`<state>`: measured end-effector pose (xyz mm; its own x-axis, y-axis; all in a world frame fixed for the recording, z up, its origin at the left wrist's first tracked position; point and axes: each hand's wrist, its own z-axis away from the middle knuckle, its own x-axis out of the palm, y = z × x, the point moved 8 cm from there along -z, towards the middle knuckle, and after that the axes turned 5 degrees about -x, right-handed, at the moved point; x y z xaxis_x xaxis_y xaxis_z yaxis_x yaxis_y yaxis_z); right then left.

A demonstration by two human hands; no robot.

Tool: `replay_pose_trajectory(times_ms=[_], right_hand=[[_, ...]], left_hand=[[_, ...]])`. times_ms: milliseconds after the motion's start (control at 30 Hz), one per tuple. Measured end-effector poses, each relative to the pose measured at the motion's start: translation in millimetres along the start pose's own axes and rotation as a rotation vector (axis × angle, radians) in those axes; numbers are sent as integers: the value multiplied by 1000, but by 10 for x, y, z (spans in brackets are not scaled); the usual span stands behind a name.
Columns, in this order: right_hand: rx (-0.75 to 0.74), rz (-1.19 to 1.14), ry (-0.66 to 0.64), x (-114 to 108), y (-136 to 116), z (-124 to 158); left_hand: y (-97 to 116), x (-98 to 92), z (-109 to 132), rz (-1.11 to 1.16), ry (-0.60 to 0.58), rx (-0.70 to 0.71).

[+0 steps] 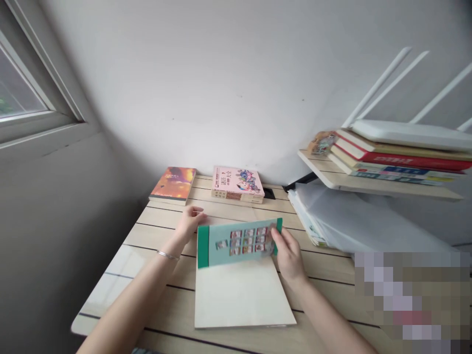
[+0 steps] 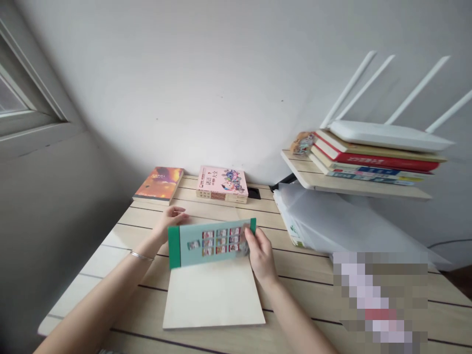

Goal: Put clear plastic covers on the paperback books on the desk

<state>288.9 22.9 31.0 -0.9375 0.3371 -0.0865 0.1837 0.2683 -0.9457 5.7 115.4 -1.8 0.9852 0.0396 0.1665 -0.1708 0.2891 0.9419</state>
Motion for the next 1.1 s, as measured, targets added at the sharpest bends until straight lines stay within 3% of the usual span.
replay_pose_trajectory(times_ms=[133, 267, 633, 833, 1100], right_hand=[[19, 29, -88, -5, -41, 192], [-4, 32, -143, 57, -54, 276], [9, 194, -260, 206, 12, 169], [81, 279, -338, 293, -2, 104], [-27, 542, -279, 301, 35, 117]], left_hand=[[-54, 60, 223, 49, -83, -57], [-102, 44, 355, 85, -72, -54], [-140, 83, 283, -34, 72, 59], [-32, 163, 374, -127, 46, 143], [-13, 186, 417, -115, 9, 189]])
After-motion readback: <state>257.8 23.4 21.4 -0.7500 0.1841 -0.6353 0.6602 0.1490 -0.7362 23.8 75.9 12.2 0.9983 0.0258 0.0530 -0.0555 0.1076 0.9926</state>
